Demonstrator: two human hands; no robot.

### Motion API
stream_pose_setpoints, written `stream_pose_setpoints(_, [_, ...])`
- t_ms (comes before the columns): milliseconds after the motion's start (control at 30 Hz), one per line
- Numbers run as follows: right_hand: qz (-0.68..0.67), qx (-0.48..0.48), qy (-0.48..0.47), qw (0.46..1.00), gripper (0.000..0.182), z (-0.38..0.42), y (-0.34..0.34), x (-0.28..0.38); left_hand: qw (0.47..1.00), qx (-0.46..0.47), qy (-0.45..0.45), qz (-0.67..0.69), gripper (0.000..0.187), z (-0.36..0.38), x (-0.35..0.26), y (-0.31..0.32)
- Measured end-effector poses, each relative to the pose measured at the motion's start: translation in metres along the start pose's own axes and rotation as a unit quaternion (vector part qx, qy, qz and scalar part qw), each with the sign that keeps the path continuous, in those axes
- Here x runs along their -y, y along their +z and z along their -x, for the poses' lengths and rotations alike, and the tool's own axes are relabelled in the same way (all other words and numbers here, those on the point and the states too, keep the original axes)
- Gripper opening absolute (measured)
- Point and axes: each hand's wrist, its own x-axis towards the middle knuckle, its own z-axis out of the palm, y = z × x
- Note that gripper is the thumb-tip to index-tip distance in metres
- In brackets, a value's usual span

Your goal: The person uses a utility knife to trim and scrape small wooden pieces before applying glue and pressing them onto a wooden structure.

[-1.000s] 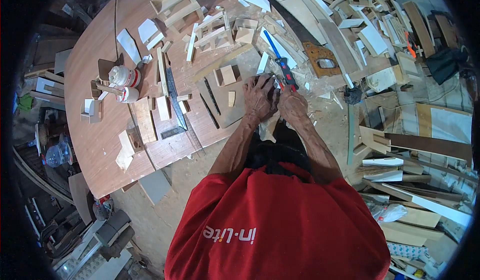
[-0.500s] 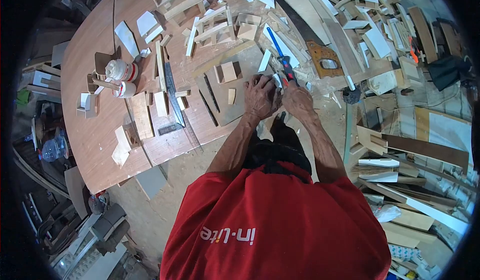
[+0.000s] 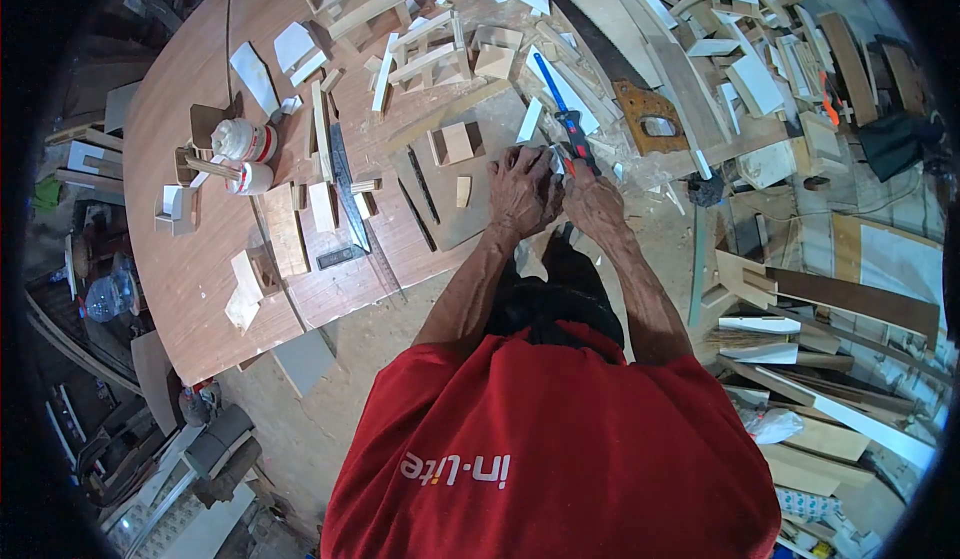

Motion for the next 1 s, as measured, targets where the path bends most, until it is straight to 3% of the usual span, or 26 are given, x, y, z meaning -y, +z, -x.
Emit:
stream_pose_setpoints(100, [-0.003, 0.012, 0.017, 1.000, 0.045, -0.001, 0.003, -0.001, 1.000, -0.001, 0.008, -0.004, 0.041, -0.001, 0.001, 0.002])
stream_pose_setpoints(200, [0.092, 0.037, -0.035, 0.994, 0.048, -0.001, 0.009, -0.003, 1.000, -0.008, 0.012, -0.011, 0.041, 0.000, 0.002, 0.004])
stream_pose_setpoints(267, [0.030, 0.021, 0.036, 0.999, 0.050, -0.003, 0.014, -0.003, 1.000, -0.014, 0.010, -0.009, 0.040, 0.000, 0.002, 0.004])
stream_pose_setpoints(367, [-0.005, 0.061, 0.066, 0.996, 0.050, -0.006, 0.005, 0.001, 1.000, -0.027, 0.013, 0.006, 0.039, 0.002, 0.005, 0.008])
stream_pose_setpoints(500, [-0.017, 0.059, 0.065, 0.996, 0.047, -0.010, -0.003, 0.001, 0.999, -0.033, 0.025, -0.006, 0.038, 0.002, 0.006, 0.008])
stream_pose_setpoints(600, [-0.062, 0.062, 0.062, 0.994, 0.034, -0.013, -0.015, 0.004, 0.999, -0.022, 0.024, 0.001, 0.037, 0.001, 0.007, 0.008])
stream_pose_setpoints(667, [-0.069, 0.122, 0.095, 0.986, 0.035, -0.020, -0.026, 0.008, 0.999, -0.027, 0.029, 0.015, 0.037, 0.001, 0.008, 0.008])
stream_pose_setpoints(767, [-0.047, 0.126, 0.040, 0.990, 0.035, -0.030, -0.005, -0.010, 1.000, -0.016, 0.022, 0.012, 0.040, 0.002, 0.008, 0.009])
stream_pose_setpoints(867, [-0.088, 0.117, 0.102, 0.984, 0.034, -0.022, -0.025, 0.012, 0.999, -0.018, 0.032, 0.010, 0.042, 0.002, 0.007, 0.005])
stream_pose_setpoints(1000, [-0.081, 0.054, 0.093, 0.991, 0.034, -0.012, -0.012, 0.013, 0.999, -0.021, 0.036, -0.009, 0.044, 0.003, 0.007, 0.009])
